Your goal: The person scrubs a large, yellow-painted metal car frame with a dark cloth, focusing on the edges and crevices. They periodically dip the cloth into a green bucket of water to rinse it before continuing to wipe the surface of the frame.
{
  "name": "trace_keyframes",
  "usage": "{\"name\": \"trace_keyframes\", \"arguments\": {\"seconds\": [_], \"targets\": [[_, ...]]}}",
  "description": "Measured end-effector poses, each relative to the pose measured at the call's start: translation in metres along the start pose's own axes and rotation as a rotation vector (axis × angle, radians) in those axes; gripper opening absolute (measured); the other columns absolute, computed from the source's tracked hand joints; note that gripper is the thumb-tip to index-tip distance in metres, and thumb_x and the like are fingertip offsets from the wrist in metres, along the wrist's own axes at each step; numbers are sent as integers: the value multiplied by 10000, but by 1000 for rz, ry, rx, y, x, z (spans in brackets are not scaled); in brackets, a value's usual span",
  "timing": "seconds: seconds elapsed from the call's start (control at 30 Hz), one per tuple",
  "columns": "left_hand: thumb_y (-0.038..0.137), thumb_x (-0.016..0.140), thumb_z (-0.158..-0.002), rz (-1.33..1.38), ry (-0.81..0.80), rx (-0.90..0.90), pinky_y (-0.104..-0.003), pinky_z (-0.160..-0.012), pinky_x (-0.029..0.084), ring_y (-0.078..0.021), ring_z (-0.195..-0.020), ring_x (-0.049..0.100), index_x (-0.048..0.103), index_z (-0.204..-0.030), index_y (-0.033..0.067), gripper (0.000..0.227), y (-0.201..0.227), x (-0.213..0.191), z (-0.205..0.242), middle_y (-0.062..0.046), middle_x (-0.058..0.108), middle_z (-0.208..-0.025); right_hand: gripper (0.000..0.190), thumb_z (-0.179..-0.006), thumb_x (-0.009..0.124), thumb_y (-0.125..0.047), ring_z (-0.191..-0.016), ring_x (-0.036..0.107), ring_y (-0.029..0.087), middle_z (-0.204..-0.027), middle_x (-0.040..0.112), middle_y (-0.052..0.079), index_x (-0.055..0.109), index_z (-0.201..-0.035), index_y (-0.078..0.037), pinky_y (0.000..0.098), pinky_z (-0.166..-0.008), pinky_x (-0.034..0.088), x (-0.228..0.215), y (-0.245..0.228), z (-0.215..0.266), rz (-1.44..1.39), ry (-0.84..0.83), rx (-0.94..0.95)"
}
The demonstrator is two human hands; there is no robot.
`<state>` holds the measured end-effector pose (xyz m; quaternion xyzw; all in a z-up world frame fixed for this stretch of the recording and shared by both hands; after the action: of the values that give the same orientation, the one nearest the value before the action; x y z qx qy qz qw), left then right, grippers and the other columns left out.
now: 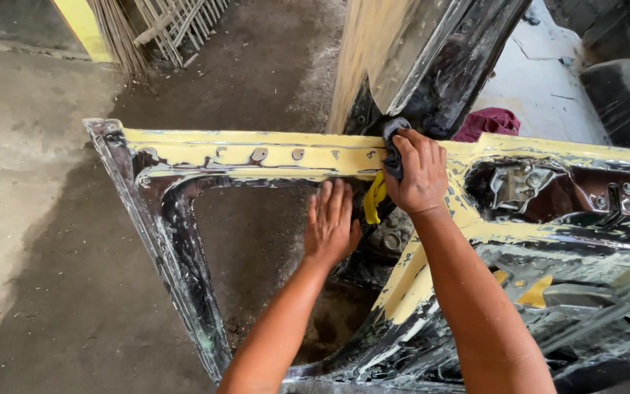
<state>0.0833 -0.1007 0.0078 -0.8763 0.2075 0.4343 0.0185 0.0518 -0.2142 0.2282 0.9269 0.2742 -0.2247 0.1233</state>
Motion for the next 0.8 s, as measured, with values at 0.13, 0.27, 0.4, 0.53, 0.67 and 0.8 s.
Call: {"name": "trace_keyframes", "arguments": {"seconds": [0.13, 0.27, 0.4, 0.53, 0.67, 0.8], "targets": [[424, 571, -980, -318, 33, 94, -523, -1247, 230, -269, -1568, 295, 341, -1613, 100, 748, -51, -71, 12, -121, 304, -1688, 405, -930, 757, -144, -1154, 619, 368, -1333, 637, 149, 601, -1287, -36, 462, -959, 456, -1, -2, -1, -22, -17, -10], [454, 490, -1023, -161, -30, -326, -584, -1234, 171, -344, -1566, 197, 329, -1589, 35, 722, -138, -83, 37, -177, 259, -1662, 418, -913, 765, -146, -1147, 615, 367, -1330, 641, 141, 603, -1284, -43, 464, -957, 454, 1, -2, -2, -5, -18, 19], [462, 545, -984, -71, 265, -497, -611, -1254, 103, -415, -1558, 130, 254, -1580, -41, 833, -109, -82, 28, -303, 173, -1655, 457, -882, 762, -153, -1153, 609, 370, -1327, 638, 148, 596, -1292, -37, 470, -962, 451, -1, -2, -1, -7, -27, 21], [248, 523, -1035, -55, 177, -233, -570, -1252, 150, -410, -1590, 111, 252, -1613, -32, 698, -27, -16, 4, -266, 121, -1719, 467, -874, 752, -153, -1159, 605, 373, -1337, 634, 147, 596, -1300, -41, 473, -967, 446, 2, 1, 2, -2, -32, 16], [148, 485, -986, -283, -24, 61, -562, -1217, 243, -287, -1565, 221, 319, -1603, 85, 642, -12, -28, -3, -137, 245, -1708, 446, -903, 755, -154, -1173, 606, 366, -1345, 628, 141, 600, -1306, -42, 469, -983, 454, 0, 0, 0, -1, -20, 14], [299, 523, -1017, -3, -269, -231, -600, -1185, 269, -286, -1497, 320, 378, -1568, 80, 610, -77, -85, 1, -134, 354, -1599, 448, -900, 766, -175, -1175, 583, 367, -1315, 612, 135, 607, -1301, -57, 471, -989, 458, 0, 0, 1, 17, -11, 41]]}}
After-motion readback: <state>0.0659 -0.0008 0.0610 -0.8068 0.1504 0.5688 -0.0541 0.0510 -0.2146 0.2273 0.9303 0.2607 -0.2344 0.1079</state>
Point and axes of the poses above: each hand's wrist, its own z-axis away from the middle knuckle, its own x-axis out of the palm, y = z × x, the point moved 7 cm from there along -z, towards the middle knuckle
